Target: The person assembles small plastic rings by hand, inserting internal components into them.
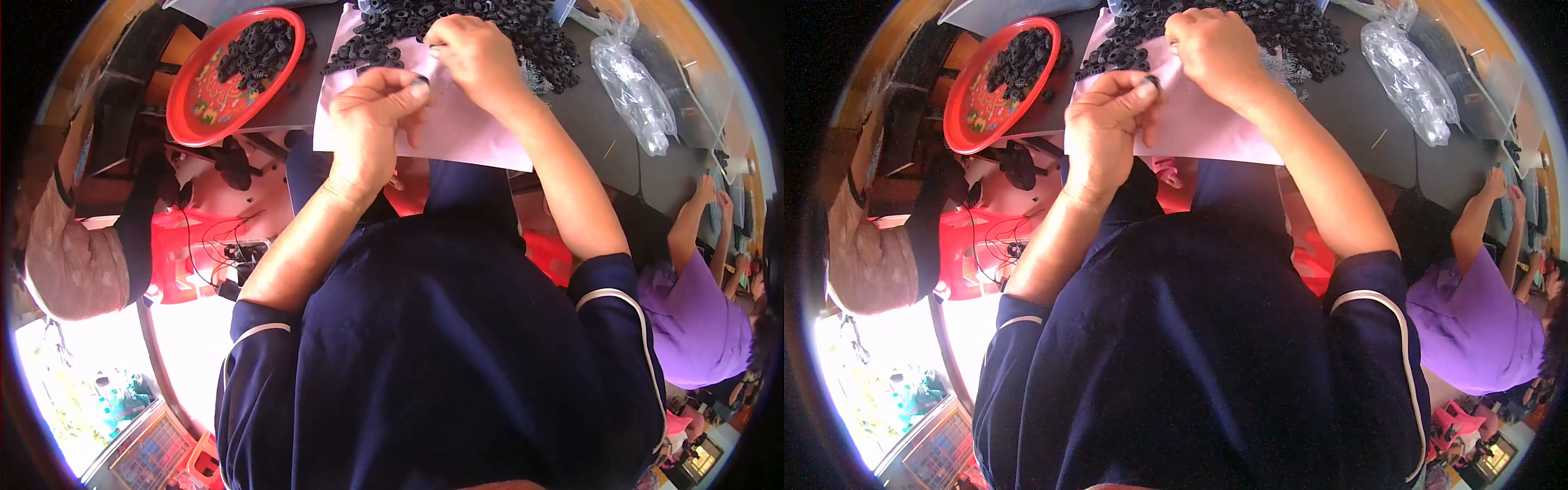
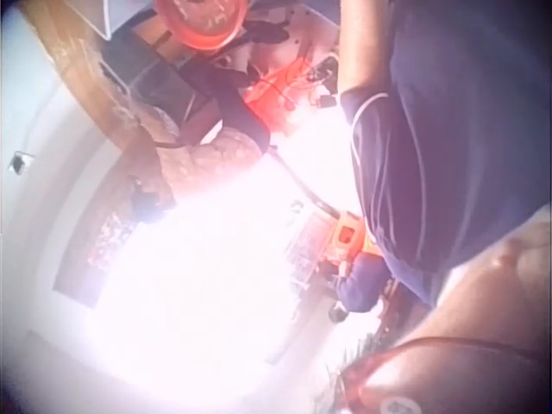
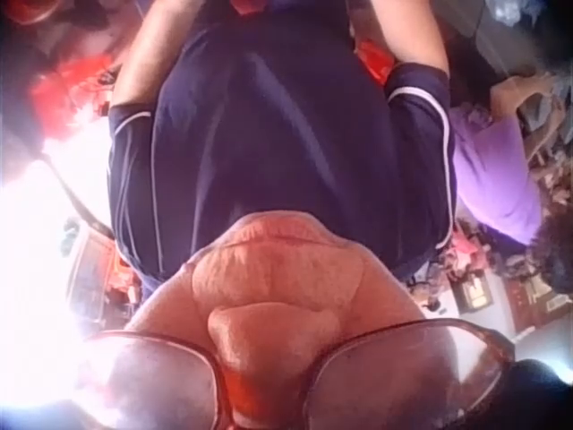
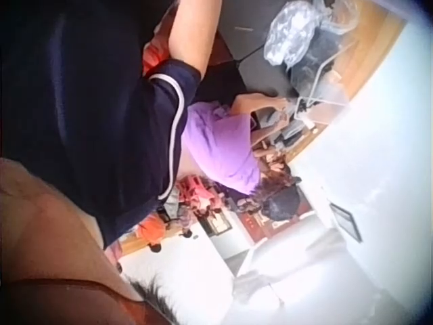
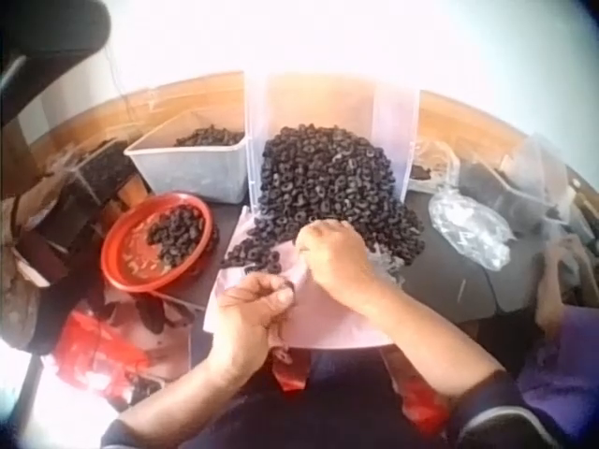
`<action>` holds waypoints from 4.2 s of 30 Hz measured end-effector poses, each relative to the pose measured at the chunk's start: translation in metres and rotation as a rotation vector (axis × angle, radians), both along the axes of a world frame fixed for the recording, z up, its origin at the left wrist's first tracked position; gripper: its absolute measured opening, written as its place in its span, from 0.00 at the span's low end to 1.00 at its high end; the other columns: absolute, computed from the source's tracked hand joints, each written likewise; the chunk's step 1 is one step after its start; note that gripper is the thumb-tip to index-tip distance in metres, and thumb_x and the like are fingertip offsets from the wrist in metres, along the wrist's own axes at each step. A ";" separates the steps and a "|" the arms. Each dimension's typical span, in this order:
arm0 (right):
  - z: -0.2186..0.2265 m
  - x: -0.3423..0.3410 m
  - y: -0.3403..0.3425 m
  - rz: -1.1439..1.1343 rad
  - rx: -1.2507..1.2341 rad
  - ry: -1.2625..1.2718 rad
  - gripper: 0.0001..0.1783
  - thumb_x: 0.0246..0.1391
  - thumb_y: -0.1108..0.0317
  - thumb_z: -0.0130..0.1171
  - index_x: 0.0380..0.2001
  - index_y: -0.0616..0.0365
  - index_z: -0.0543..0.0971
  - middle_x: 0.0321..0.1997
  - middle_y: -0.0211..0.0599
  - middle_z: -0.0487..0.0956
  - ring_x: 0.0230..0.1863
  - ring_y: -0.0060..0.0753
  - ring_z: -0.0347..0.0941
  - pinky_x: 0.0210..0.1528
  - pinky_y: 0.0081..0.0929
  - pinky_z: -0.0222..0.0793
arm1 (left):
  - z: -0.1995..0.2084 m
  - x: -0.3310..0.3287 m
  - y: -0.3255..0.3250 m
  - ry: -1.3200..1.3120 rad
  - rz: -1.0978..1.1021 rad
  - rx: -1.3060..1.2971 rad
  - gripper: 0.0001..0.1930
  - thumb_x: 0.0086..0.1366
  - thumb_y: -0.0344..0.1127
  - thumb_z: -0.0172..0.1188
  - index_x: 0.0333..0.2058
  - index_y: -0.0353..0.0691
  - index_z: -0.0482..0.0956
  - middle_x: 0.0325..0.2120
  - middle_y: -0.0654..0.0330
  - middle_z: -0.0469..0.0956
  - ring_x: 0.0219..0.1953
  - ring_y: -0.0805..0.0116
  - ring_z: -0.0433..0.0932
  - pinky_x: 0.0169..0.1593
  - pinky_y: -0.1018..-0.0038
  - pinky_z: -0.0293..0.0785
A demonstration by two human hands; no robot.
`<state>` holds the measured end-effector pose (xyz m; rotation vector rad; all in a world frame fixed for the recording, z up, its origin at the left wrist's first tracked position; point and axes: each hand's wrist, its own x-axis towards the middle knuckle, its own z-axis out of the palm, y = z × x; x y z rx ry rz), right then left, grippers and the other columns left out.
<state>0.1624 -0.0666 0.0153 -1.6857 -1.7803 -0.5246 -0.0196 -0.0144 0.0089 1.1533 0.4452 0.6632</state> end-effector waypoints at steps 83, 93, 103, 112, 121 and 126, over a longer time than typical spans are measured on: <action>-0.035 -0.047 -0.047 -0.048 0.316 0.367 0.14 0.39 0.87 0.53 0.31 0.59 0.77 0.30 0.36 0.80 0.31 0.38 0.78 0.35 0.30 0.73 | -0.026 0.031 -0.022 0.168 0.282 0.646 0.04 0.53 0.24 0.61 0.30 0.30 0.79 0.24 0.52 0.79 0.27 0.62 0.79 0.34 0.71 0.74; -0.039 -0.042 -0.059 -0.043 0.271 0.262 0.12 0.37 0.83 0.57 0.30 0.60 0.75 0.29 0.40 0.74 0.32 0.48 0.72 0.36 0.39 0.69 | -0.027 0.031 -0.025 0.114 0.253 0.486 0.04 0.55 0.24 0.62 0.30 0.31 0.79 0.22 0.58 0.79 0.23 0.74 0.75 0.30 0.77 0.72; -0.026 -0.042 -0.066 0.155 0.182 0.477 0.12 0.41 0.83 0.58 0.33 0.62 0.77 0.31 0.40 0.77 0.34 0.40 0.76 0.37 0.31 0.71 | -0.009 0.014 -0.021 0.130 0.223 0.337 0.05 0.53 0.24 0.64 0.30 0.31 0.80 0.23 0.61 0.78 0.25 0.77 0.75 0.30 0.79 0.71; -0.027 -0.019 -0.093 0.007 0.255 1.094 0.07 0.52 0.80 0.60 0.36 0.65 0.80 0.37 0.32 0.83 0.37 0.15 0.76 0.42 0.16 0.72 | 0.056 -0.041 0.134 0.454 0.710 1.537 0.11 0.52 0.28 0.68 0.36 0.38 0.84 0.31 0.59 0.81 0.29 0.73 0.77 0.35 0.77 0.74; -0.028 -0.022 -0.093 0.021 0.269 1.093 0.07 0.51 0.81 0.60 0.35 0.64 0.80 0.35 0.32 0.83 0.36 0.15 0.76 0.41 0.15 0.71 | -0.018 0.051 0.006 0.485 0.250 1.693 0.07 0.54 0.32 0.63 0.30 0.39 0.76 0.31 0.55 0.73 0.36 0.52 0.75 0.37 0.59 0.75; -0.020 -0.012 -0.086 0.010 0.287 0.907 0.08 0.51 0.81 0.60 0.36 0.64 0.80 0.34 0.32 0.83 0.35 0.17 0.76 0.40 0.17 0.71 | -0.021 0.047 0.011 0.444 0.266 1.659 0.05 0.55 0.30 0.62 0.30 0.38 0.76 0.29 0.56 0.74 0.35 0.55 0.76 0.35 0.61 0.74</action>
